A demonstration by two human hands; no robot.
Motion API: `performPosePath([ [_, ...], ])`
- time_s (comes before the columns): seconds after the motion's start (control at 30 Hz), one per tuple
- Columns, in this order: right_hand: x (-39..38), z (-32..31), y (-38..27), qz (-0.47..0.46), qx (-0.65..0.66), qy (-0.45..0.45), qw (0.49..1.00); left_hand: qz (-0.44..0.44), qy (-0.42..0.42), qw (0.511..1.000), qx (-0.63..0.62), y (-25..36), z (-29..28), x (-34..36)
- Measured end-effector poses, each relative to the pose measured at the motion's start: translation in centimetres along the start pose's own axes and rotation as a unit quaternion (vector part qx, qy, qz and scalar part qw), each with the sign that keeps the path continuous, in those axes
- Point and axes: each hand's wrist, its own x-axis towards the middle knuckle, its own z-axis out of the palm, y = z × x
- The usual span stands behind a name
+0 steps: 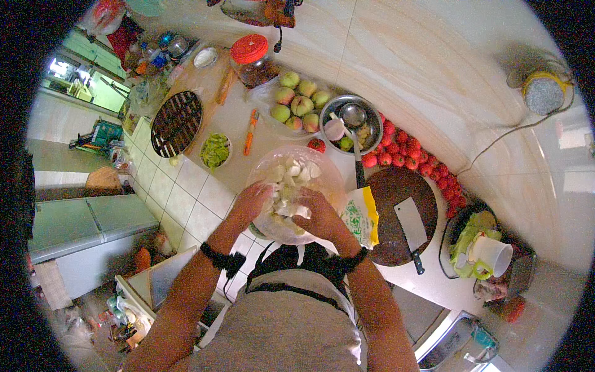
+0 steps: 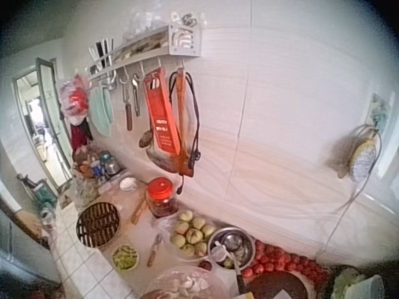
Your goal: The person fills a pitcher with water from a sink, pours it into a bowl containing sliced food, and then adds powder from a packet and mixes the contents by hand.
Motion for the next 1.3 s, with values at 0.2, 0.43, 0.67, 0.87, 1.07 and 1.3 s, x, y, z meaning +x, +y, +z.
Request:
performPosePath([
  [0.2, 3.7, -2.2, -0.7, 0.045, -0.108, 0.061, 0.991, -0.182, 0.148, 0.950, -0.206, -0.8, 4.0, 0.6],
  [0.43, 7.9, 0.0, 0.1, 0.180, 0.009, 0.032, 0.983, -0.145, 0.139, 0.973, -0.114, -1.5, 3.5, 7.4],
  [0.67, 5.4, 0.3, 3.3, 0.129, 0.047, -0.030, 0.990, -0.071, 0.019, 0.892, -0.446, 2.4, 2.2, 4.9],
  [0.87, 1.0, -2.4, -2.0, 0.035, 0.073, 0.019, 0.997, 0.065, -0.051, 0.985, -0.149, 2.5, -1.7, -1.3],
  [1.07, 0.7, -1.9, -1.5, 0.166, -0.102, 0.027, 0.980, -0.144, 0.085, 0.921, -0.351, 0.3, 2.5, -2.7],
  [1.3, 5.8, 2.5, -1.0, 0.270, -0.010, 0.068, 0.960, -0.185, 0.073, 0.907, -0.370, -5.7, 4.0, 6.0],
])
